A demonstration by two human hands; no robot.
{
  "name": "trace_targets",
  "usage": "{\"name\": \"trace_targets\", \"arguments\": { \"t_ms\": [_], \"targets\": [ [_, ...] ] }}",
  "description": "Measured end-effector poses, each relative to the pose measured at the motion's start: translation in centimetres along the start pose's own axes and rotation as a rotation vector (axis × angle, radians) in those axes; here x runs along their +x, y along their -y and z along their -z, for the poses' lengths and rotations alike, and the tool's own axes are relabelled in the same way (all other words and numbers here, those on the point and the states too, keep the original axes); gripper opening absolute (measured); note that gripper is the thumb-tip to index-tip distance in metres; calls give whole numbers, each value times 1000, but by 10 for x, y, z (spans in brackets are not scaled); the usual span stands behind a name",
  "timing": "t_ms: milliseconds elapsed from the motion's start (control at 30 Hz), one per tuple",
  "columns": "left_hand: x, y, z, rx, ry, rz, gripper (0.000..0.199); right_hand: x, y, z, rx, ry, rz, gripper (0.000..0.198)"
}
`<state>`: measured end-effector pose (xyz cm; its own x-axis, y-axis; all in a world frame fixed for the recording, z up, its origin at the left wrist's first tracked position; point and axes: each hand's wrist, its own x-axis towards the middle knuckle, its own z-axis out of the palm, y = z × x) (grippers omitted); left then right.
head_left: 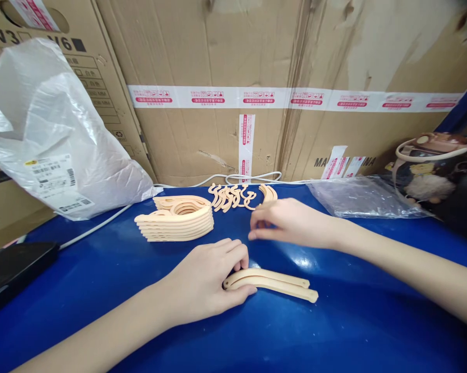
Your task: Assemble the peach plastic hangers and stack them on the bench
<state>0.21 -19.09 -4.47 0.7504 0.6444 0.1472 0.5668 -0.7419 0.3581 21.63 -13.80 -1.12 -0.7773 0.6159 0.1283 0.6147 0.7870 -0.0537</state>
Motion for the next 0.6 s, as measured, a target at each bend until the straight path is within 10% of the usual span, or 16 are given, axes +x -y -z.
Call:
{"name": "trace_targets", "arguments": {
  "t_ms": [600],
  "targets": [
    [2,0,-10,67,-36,16,24,26,-33,-43,-363,-214,-163,22]
  ]
}}
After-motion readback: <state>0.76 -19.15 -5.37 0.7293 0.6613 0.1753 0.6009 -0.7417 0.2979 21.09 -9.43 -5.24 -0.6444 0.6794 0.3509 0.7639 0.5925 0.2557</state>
